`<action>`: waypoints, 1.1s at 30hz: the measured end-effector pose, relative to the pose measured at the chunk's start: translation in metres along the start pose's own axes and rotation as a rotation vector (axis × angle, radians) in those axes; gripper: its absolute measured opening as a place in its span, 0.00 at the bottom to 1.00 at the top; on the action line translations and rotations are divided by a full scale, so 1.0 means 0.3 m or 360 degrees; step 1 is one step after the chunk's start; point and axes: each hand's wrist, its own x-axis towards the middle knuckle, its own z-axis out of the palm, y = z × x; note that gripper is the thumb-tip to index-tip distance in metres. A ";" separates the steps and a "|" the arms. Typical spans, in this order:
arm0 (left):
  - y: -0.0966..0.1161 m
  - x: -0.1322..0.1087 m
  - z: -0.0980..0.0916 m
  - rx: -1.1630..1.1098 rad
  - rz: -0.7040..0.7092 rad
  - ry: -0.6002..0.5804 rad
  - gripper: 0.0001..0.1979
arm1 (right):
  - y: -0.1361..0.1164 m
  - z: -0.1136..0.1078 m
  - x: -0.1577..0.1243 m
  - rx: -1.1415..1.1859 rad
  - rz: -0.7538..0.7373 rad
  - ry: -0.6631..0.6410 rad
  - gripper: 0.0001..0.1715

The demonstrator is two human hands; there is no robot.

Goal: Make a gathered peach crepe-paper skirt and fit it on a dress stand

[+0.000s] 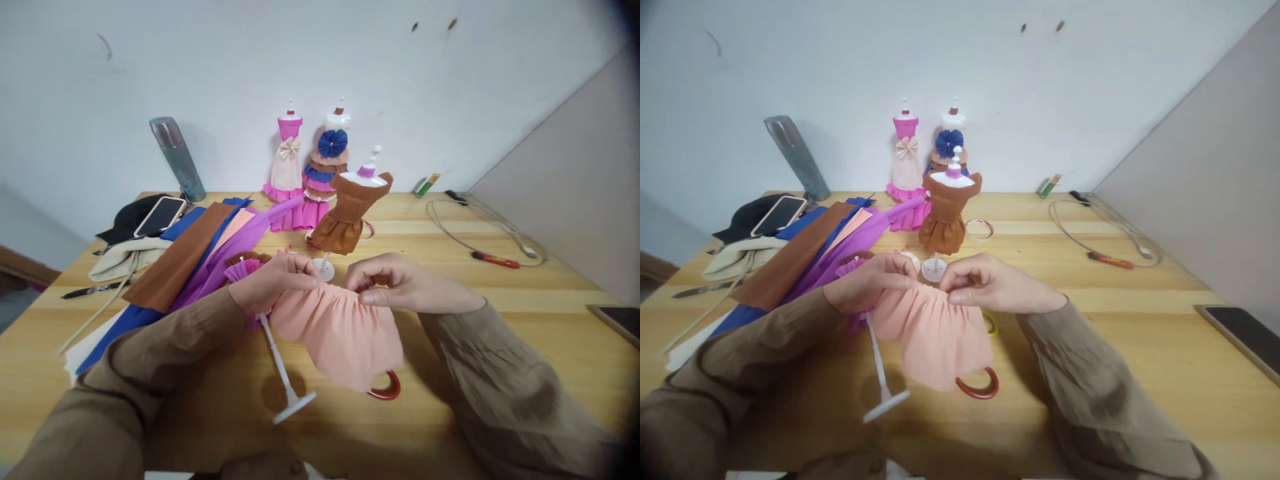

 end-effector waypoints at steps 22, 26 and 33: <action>-0.043 0.028 -0.017 -0.0203 -0.0245 0.0085 0.13 | 0.063 0.027 0.040 0.0187 -0.0605 0.0250 0.23; -0.027 0.026 -0.027 -0.0174 -0.0215 0.0067 0.14 | 0.063 0.009 0.009 0.0106 -0.0449 0.0344 0.28; 0.033 0.000 -0.018 -0.0169 -0.0229 -0.0017 0.13 | 0.001 -0.006 -0.023 -0.0340 -0.0250 0.0389 0.23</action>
